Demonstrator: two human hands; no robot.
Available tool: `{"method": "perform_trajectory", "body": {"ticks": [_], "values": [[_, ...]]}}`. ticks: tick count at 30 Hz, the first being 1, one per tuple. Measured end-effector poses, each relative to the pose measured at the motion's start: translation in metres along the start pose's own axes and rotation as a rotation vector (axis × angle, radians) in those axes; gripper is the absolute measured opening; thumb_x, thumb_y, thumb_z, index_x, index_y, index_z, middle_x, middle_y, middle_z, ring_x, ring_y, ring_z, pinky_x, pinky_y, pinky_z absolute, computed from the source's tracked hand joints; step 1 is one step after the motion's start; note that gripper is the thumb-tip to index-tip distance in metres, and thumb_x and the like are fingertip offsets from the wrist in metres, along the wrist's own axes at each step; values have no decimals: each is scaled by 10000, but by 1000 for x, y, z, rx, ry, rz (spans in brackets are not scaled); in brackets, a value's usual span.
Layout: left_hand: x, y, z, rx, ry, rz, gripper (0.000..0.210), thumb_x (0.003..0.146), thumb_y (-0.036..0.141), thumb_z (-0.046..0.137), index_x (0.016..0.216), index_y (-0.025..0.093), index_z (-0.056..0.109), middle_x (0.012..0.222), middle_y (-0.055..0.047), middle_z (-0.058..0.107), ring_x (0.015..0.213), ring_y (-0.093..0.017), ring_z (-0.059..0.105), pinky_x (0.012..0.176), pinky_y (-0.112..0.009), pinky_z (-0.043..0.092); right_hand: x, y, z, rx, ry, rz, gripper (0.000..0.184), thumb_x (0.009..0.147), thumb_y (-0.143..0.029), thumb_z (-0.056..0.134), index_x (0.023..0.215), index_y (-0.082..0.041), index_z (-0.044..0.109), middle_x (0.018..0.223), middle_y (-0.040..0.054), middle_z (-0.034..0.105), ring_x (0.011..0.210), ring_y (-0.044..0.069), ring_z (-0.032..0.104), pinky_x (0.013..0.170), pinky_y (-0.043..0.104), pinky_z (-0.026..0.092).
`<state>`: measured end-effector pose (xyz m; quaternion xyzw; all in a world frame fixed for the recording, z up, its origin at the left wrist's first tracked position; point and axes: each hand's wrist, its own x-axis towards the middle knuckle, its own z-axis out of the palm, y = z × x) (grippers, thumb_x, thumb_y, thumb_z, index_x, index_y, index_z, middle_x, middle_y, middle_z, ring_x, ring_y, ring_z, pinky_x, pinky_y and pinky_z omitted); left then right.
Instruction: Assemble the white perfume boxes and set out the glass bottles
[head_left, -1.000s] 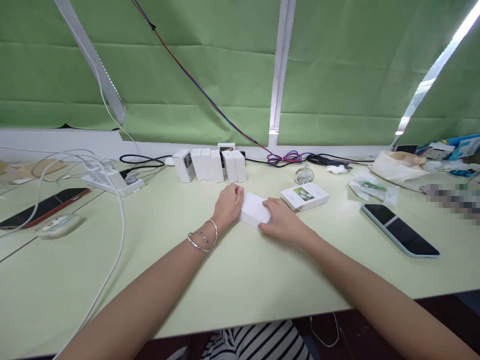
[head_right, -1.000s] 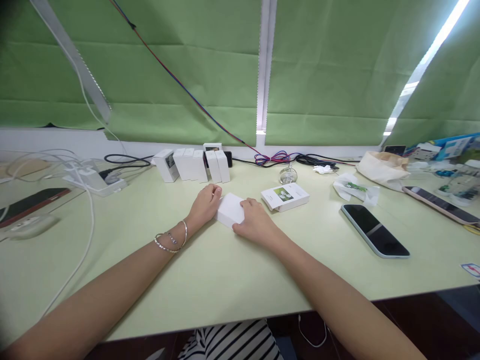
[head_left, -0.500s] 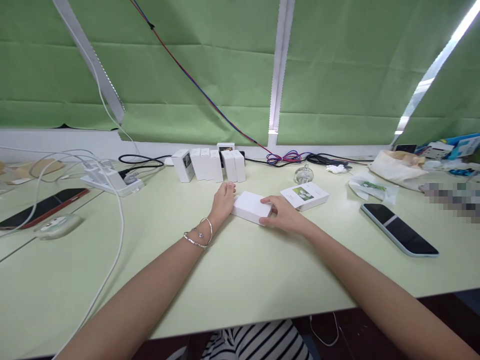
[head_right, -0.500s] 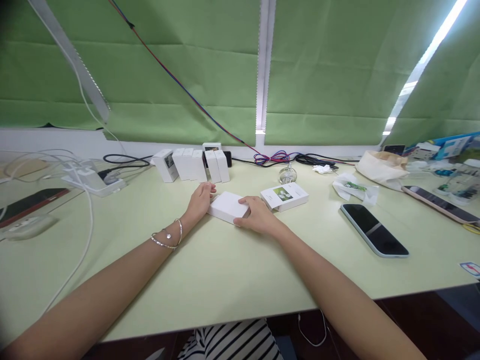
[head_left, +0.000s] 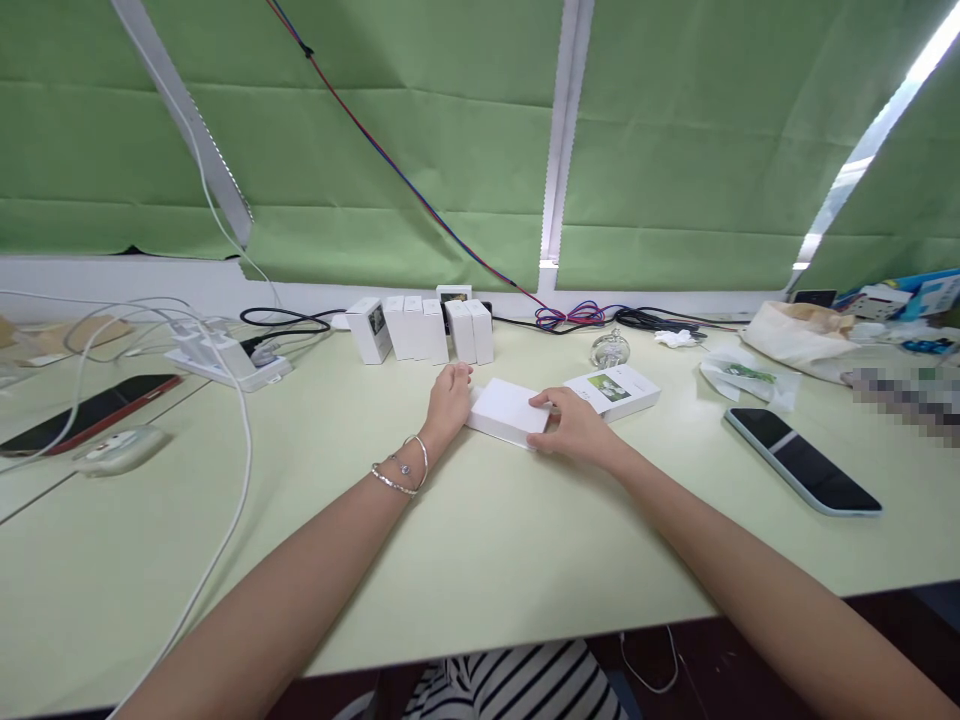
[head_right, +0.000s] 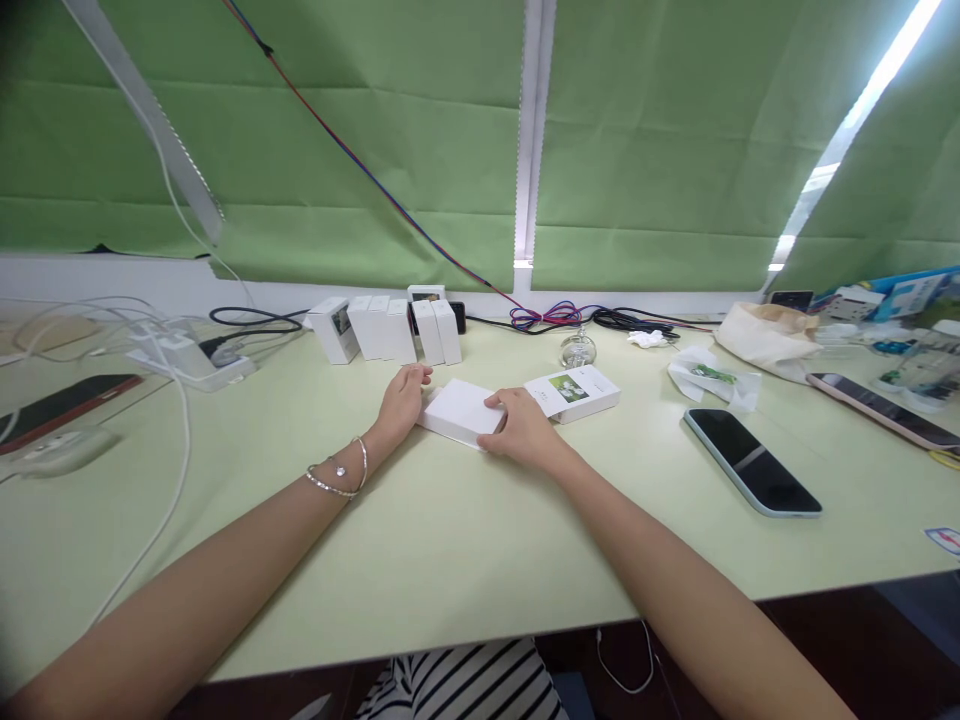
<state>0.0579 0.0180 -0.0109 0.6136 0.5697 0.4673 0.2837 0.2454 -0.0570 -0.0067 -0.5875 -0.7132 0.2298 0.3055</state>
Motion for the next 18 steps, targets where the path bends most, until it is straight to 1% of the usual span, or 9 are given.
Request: {"method": "perform_trajectory", "body": {"ticks": [4,6,7,9,11,13,14,16,18], "values": [[5,-2,0,-167,60,-70,311,886,412,300,946,191,510,1086,-84,570,1011,-199,532,832,-340,452,1,-2,-3,73,52,71,533,586,-330,680,1078,-175,543,1185,89,495,1003,191,547,872,324,438],[6,-1,0,-275,40,-54,335,882,447,299,1025,196,469,1161,-88,538,1035,-189,533,785,-309,483,1,-5,-6,139,101,122,527,593,-351,681,1077,-193,548,1171,78,517,963,188,567,847,328,447],[6,0,1,-329,-6,-28,358,881,468,294,1070,202,442,1200,-90,517,1044,-184,535,761,-295,494,2,-6,-7,179,127,150,523,597,-366,681,1076,-204,551,1154,71,534,953,190,572,839,332,448],[3,2,2,-431,-174,42,412,868,507,317,1152,216,387,1250,-95,487,1045,-182,546,733,-285,505,3,-8,-10,264,178,191,515,604,-395,679,1072,-219,557,1122,61,561,966,198,571,841,342,445],[-3,5,4,-494,-390,98,495,823,528,428,1201,217,361,1245,-109,493,1013,-192,567,720,-295,506,4,-7,-10,356,197,210,517,602,-419,682,1063,-220,559,1117,62,568,988,205,568,851,349,441],[-11,7,8,-507,-551,134,597,748,518,565,1217,208,364,1244,-127,490,977,-204,582,705,-303,504,5,-4,-8,457,170,209,515,614,-433,675,1061,-212,548,1125,68,566,991,202,573,845,341,448],[-14,8,9,-501,-594,145,639,715,507,614,1220,205,365,1258,-136,475,964,-206,586,702,-306,504,6,-2,-7,501,141,206,511,624,-435,670,1063,-210,536,1123,70,567,982,196,580,836,332,454],[-20,9,12,-488,-626,144,703,678,492,663,1236,208,344,1300,-151,429,945,-205,594,711,-318,508,6,0,-6,532,92,192,497,645,-434,661,1066,-211,519,1121,71,568,965,187,590,813,317,464],[-22,9,13,-455,-619,128,778,668,483,678,1279,221,274,1331,-166,387,957,-218,596,741,-351,512,5,0,-7,448,84,167,484,653,-436,659,1061,-216,520,1119,67,567,959,185,586,800,311,462]]}}
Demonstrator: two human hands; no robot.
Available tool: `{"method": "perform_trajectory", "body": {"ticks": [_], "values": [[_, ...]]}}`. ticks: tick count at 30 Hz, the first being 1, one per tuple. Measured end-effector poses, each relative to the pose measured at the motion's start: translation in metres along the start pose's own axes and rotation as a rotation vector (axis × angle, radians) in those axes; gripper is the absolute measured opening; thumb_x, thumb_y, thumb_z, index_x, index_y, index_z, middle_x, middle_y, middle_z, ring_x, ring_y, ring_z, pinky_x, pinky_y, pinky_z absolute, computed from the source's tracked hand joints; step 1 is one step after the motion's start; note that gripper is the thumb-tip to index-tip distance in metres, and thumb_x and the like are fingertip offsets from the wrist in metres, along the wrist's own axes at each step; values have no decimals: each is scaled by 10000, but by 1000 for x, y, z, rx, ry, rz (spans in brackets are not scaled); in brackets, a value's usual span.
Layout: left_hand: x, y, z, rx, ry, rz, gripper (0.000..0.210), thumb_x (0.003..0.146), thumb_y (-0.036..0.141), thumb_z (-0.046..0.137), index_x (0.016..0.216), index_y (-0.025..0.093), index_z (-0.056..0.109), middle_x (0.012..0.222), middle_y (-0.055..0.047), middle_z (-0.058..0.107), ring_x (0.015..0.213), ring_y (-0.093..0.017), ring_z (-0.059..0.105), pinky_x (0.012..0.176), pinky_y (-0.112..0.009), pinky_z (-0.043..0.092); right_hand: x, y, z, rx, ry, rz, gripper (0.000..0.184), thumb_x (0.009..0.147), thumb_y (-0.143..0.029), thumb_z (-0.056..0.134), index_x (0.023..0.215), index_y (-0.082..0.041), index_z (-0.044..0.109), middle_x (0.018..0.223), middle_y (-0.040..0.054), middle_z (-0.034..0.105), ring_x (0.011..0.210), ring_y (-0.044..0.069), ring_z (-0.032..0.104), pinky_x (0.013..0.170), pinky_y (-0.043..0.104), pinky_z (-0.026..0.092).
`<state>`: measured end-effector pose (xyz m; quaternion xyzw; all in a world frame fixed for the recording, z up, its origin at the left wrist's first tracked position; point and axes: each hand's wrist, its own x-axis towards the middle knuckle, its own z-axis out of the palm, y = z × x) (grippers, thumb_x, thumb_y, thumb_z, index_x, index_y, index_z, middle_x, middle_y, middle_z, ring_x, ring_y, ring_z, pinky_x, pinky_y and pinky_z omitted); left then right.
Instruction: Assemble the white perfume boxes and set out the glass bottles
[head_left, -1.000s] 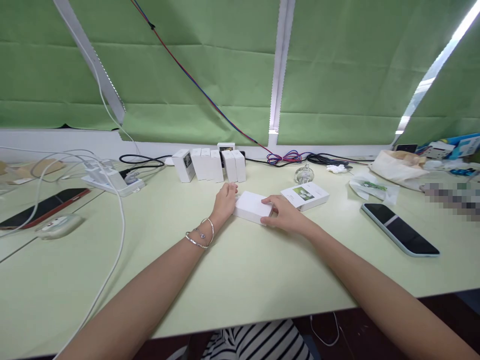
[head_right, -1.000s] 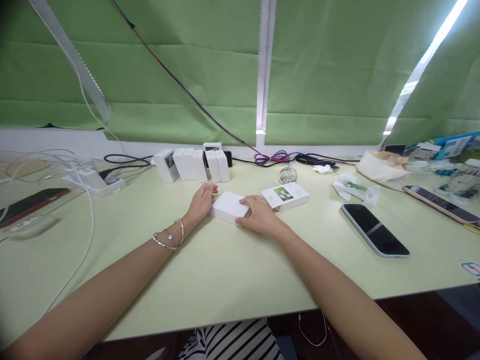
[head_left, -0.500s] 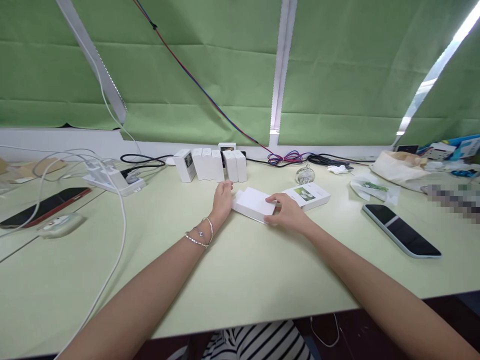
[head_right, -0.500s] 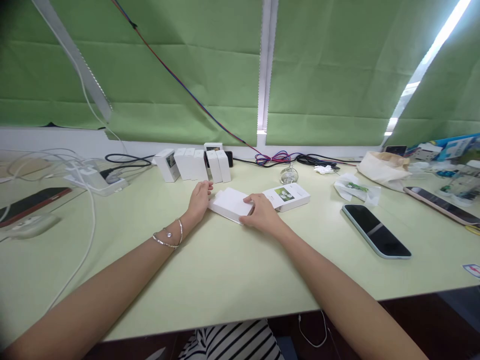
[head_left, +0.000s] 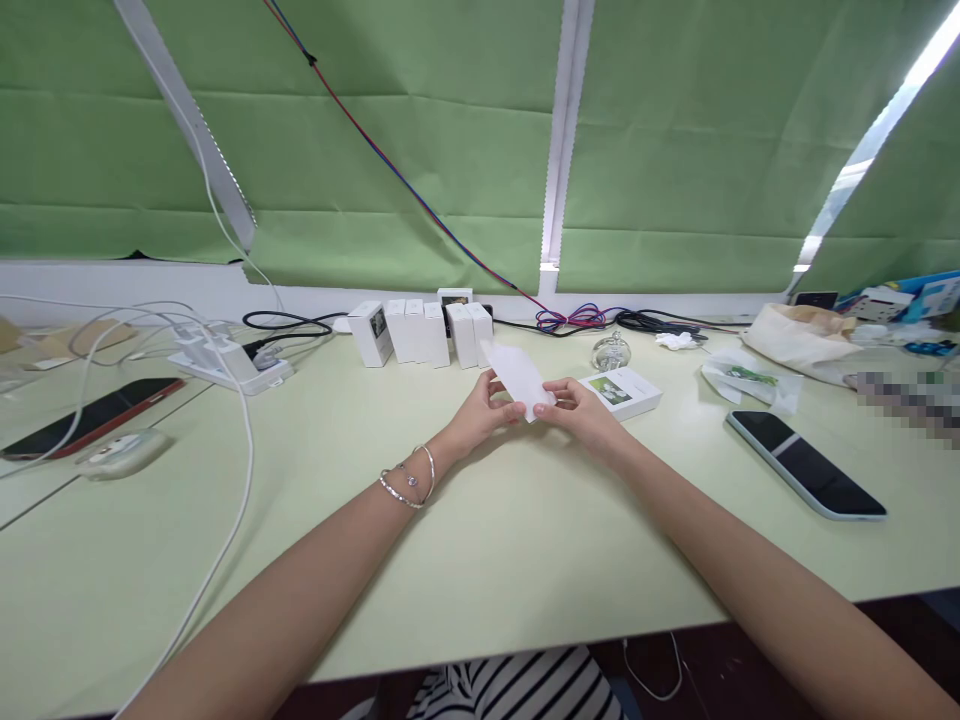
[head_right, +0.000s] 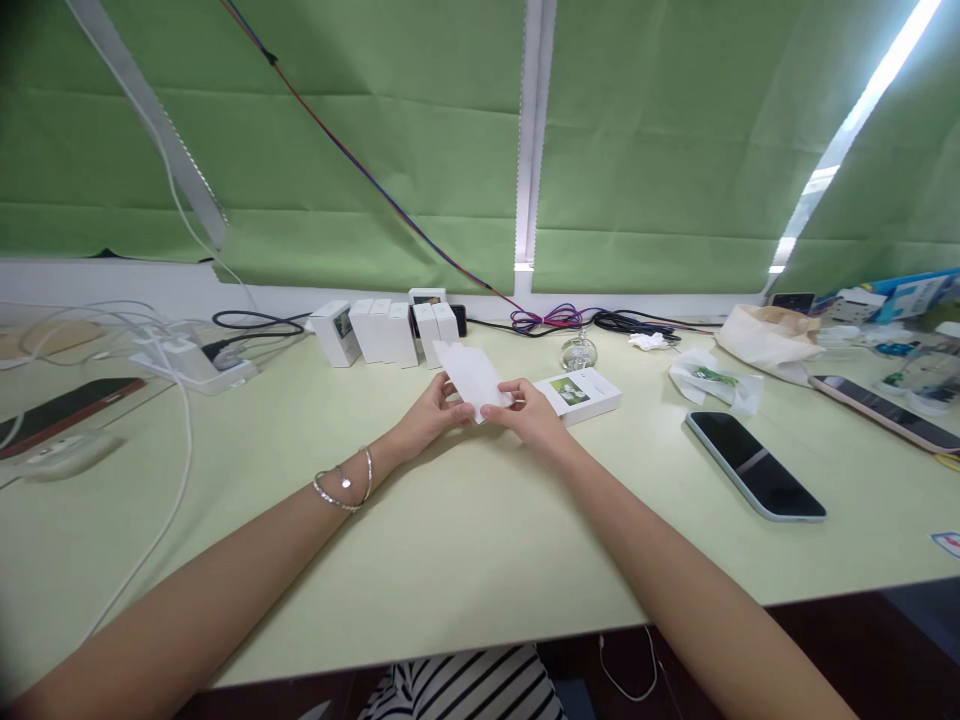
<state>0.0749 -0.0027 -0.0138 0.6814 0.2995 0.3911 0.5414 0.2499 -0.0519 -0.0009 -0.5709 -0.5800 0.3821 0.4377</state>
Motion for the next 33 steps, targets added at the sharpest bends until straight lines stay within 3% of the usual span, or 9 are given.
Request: {"method": "perform_trajectory", "body": {"ticks": [5,7,9,11,15,17,21,24,33], "values": [[1,-2,-9,598,146,182,1156,466,442,813,1372,229,127,1456,-195,147,1303,-358,264,1017,-522,286,-4,-3,-5,-393,-49,-31,524,627,-413,679,1077,-195,523,1116,89,529,858,180,575,741,311,458],[1,-1,-12,856,89,272,1109,453,456,816,1360,238,217,1473,-163,126,1346,-358,146,1065,-531,165,-5,-3,-6,-491,-97,-56,529,627,-397,679,1090,-191,525,1144,98,496,873,184,562,776,326,446],[0,0,-13,958,-24,269,957,543,490,764,1336,241,290,1455,-146,201,1335,-333,197,1065,-499,186,-6,-2,-8,-536,-129,-74,528,640,-394,667,1109,-200,520,1179,96,470,919,195,545,815,339,431],[-1,2,-13,962,-34,225,808,665,526,659,1327,214,316,1417,-146,273,1307,-304,266,1041,-452,258,-6,-2,-9,-545,-154,-76,530,659,-396,650,1131,-202,508,1206,95,457,954,200,533,830,340,423],[-2,5,-12,923,237,58,568,857,510,354,1301,156,347,1223,-147,467,1128,-280,460,929,-424,366,-4,1,-9,-582,-135,-101,517,680,-400,633,1139,-195,512,1209,97,475,992,210,509,843,339,408],[-1,5,-15,880,272,-52,499,882,428,294,1292,149,344,995,-106,576,918,-251,558,821,-399,417,-3,2,-8,-610,-106,-115,515,682,-409,631,1135,-192,519,1201,97,488,998,213,501,850,342,400],[0,3,-26,793,77,-53,445,781,189,345,1224,182,388,797,-21,587,766,-198,558,733,-331,432,-2,4,-7,-658,-63,-104,527,684,-424,625,1139,-179,523,1176,104,498,1001,220,494,857,343,390],[0,4,-35,707,-110,-37,508,710,172,423,1215,194,374,778,9,561,744,-166,546,693,-282,440,-2,3,-8,-679,-63,-92,538,691,-431,614,1153,-174,516,1183,108,493,1007,228,489,868,350,382],[-2,13,-42,709,-115,19,388,702,262,515,1084,221,465,834,4,577,723,-150,559,675,-271,450,-8,-8,-13,-678,-144,-70,485,708,-420,599,1130,-193,521,1195,93,510,1024,239,482,849,350,387]]}}
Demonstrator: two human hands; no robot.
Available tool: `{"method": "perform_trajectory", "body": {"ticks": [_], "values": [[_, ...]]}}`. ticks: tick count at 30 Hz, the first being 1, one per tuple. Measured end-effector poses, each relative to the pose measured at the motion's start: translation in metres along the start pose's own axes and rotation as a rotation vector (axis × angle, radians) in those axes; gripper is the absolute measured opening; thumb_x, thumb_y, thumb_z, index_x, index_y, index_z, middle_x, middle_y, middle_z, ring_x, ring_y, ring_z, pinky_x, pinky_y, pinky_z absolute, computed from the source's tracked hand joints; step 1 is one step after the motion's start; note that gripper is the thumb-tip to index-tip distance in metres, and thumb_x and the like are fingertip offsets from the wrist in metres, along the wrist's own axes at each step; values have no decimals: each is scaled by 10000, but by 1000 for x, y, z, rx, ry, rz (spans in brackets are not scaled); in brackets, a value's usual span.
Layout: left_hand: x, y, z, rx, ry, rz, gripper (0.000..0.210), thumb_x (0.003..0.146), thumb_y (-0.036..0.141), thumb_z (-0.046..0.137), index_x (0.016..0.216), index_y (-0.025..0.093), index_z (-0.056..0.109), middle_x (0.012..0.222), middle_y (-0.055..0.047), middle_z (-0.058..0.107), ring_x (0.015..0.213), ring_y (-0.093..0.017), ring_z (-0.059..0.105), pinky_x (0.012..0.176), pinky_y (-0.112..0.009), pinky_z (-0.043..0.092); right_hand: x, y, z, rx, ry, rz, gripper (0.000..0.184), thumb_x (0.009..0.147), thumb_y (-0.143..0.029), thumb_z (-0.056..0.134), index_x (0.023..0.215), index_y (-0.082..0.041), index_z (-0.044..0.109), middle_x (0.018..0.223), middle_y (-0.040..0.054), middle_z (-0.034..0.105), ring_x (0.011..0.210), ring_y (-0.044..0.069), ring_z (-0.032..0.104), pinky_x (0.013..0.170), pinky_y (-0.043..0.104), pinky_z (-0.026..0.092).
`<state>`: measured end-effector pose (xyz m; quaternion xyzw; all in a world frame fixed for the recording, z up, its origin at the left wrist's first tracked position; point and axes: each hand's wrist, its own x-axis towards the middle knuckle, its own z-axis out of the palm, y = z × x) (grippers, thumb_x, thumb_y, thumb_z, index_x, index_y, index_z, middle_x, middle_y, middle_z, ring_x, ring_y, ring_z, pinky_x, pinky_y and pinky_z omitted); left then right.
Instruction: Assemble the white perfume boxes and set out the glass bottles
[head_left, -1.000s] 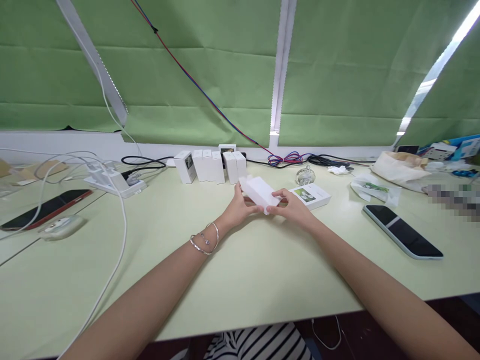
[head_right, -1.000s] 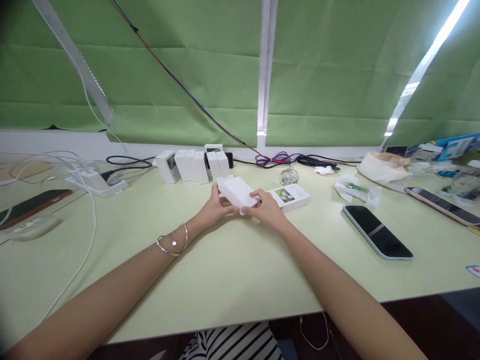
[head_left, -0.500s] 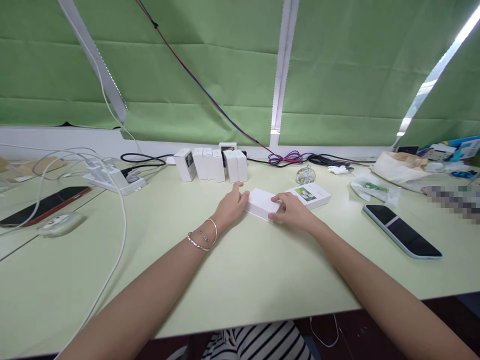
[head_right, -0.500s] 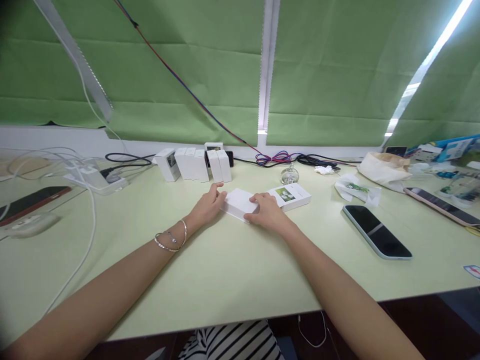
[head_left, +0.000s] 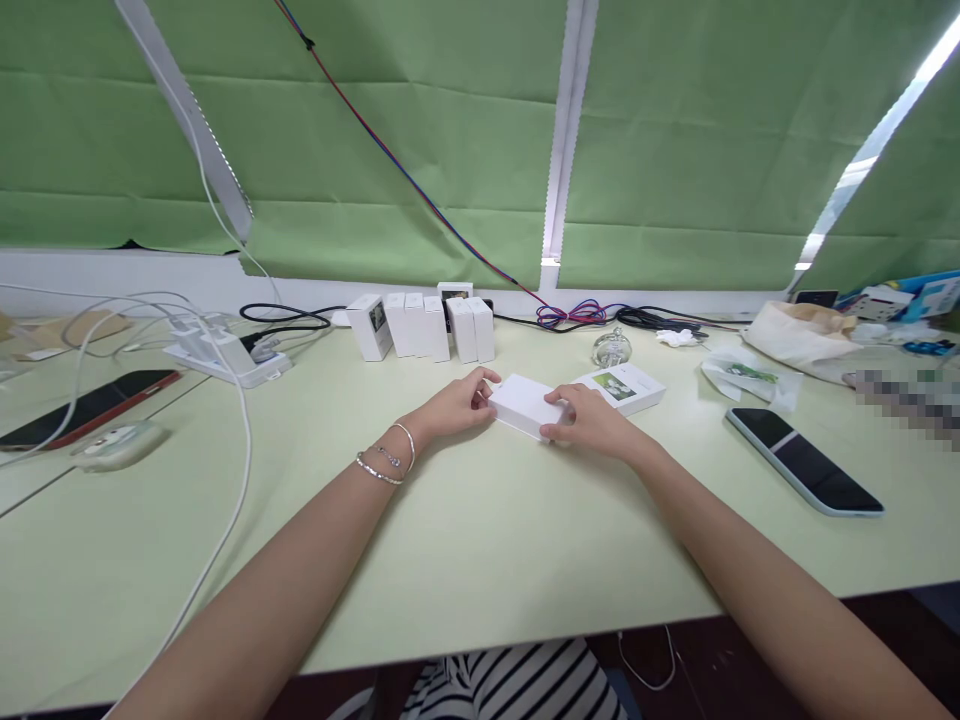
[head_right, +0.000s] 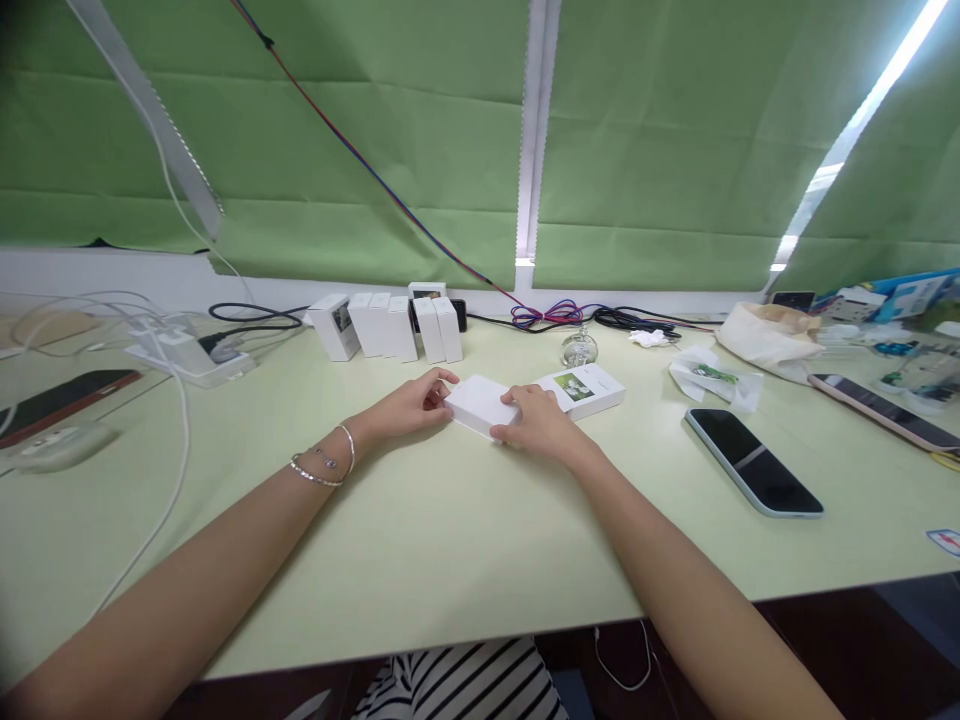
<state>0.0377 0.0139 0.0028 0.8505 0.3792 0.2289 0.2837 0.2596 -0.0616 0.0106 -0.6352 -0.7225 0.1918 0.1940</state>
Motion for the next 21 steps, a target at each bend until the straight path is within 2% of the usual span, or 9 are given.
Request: {"method": "perform_trajectory", "body": {"ticks": [4,9,16,21], "values": [[0,-1,-1,25,-37,40,370,693,247,521,1059,222,472,764,19,559,688,-148,539,632,-262,436,-1,0,0,39,-7,3,480,694,-413,617,1113,-200,523,1185,92,502,987,226,506,827,342,402],[2,-5,-5,-43,-93,39,354,702,225,512,1052,210,462,799,12,571,730,-151,556,686,-283,451,0,2,0,84,-19,9,493,666,-428,641,1096,-215,527,1148,86,514,965,225,521,804,335,414],[3,-13,-5,-58,-70,38,296,727,216,505,1022,210,486,829,5,570,773,-144,560,753,-297,460,1,4,2,84,4,-6,488,666,-423,643,1094,-215,534,1158,88,514,967,230,524,813,348,415],[5,-18,0,9,0,75,199,737,218,504,935,214,528,864,0,577,818,-147,563,779,-293,456,5,8,5,142,25,4,530,629,-427,677,1092,-212,532,1142,86,504,946,213,540,818,340,426]]}}
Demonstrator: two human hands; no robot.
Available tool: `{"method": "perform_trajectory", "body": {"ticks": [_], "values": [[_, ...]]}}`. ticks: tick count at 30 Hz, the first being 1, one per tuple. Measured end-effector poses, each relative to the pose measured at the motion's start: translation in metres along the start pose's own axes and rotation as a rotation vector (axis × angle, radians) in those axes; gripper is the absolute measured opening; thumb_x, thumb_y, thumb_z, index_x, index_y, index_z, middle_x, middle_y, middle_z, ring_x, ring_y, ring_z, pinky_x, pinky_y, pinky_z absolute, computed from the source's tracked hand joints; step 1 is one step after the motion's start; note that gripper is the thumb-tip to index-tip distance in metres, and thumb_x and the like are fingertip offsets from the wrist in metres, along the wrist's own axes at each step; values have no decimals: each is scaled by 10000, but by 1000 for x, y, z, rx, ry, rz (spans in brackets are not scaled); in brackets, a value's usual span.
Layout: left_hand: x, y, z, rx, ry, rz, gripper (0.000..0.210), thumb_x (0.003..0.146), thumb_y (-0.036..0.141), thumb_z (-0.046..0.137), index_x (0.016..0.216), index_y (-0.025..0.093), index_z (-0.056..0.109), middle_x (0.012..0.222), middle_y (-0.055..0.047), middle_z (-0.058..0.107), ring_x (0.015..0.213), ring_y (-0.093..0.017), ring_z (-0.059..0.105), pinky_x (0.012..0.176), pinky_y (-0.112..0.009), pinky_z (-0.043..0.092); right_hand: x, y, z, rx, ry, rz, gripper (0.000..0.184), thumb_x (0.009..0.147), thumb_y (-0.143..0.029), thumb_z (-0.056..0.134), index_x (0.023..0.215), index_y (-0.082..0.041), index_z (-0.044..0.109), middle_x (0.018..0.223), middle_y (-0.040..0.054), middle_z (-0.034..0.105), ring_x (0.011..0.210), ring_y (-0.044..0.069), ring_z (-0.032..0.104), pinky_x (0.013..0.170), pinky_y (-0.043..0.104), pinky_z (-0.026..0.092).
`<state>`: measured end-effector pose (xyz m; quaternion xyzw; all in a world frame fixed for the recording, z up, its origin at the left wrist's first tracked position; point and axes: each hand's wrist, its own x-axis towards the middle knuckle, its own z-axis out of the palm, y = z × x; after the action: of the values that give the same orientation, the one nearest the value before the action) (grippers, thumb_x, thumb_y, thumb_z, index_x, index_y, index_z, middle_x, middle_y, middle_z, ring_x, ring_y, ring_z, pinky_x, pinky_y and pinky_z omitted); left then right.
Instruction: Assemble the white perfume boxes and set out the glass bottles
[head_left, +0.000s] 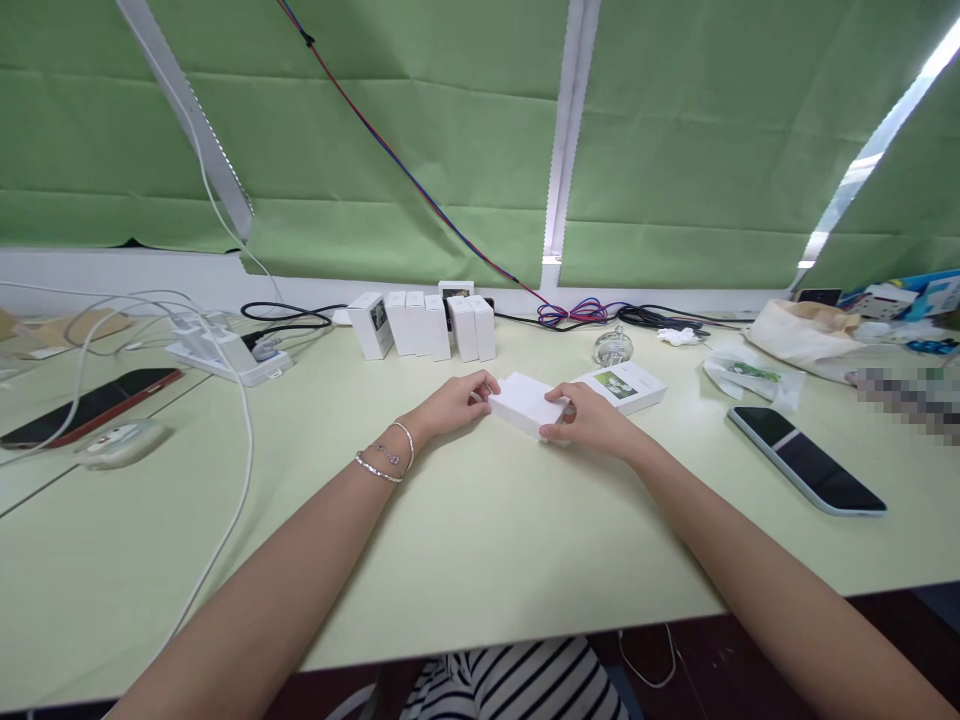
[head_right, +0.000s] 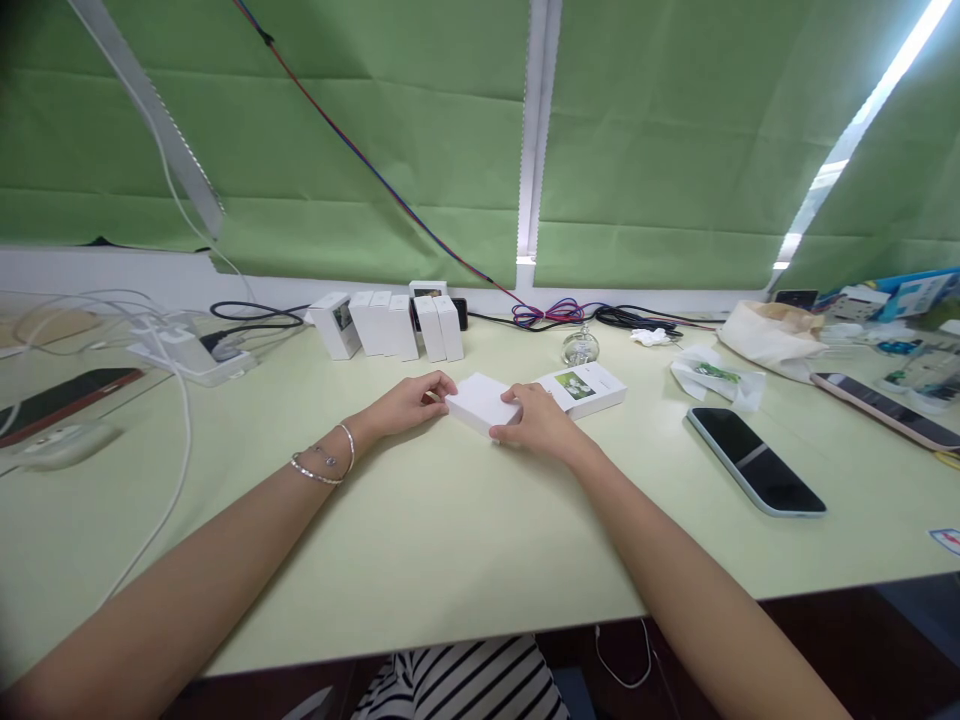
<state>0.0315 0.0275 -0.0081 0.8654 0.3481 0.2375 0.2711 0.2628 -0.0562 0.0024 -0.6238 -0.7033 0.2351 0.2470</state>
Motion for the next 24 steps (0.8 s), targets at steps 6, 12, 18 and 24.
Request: {"method": "perform_trajectory", "body": {"ticks": [6,12,18,24], "values": [[1,0,0,42,16,5,158,738,239,515,892,215,539,811,15,580,780,-146,569,769,-296,459,1,-1,6,-7,24,7,598,584,-434,699,1101,-200,511,1150,94,487,921,210,544,800,343,436],[0,3,2,75,38,-6,166,744,228,509,908,214,529,808,13,579,744,-140,569,735,-283,460,1,-3,9,-57,67,10,539,595,-400,680,1066,-194,520,1107,88,495,934,216,539,809,342,431],[0,4,7,125,71,-21,200,761,209,489,960,220,510,824,8,578,680,-131,567,666,-268,451,0,-7,6,-79,64,49,540,580,-424,677,1045,-199,521,1099,90,476,907,218,538,787,346,433],[2,4,13,6,101,-13,311,724,188,508,1032,210,469,954,-31,571,837,-162,559,723,-292,452,0,-8,8,-85,97,59,521,565,-421,689,1009,-200,528,1062,86,481,882,216,546,787,362,438]]}}
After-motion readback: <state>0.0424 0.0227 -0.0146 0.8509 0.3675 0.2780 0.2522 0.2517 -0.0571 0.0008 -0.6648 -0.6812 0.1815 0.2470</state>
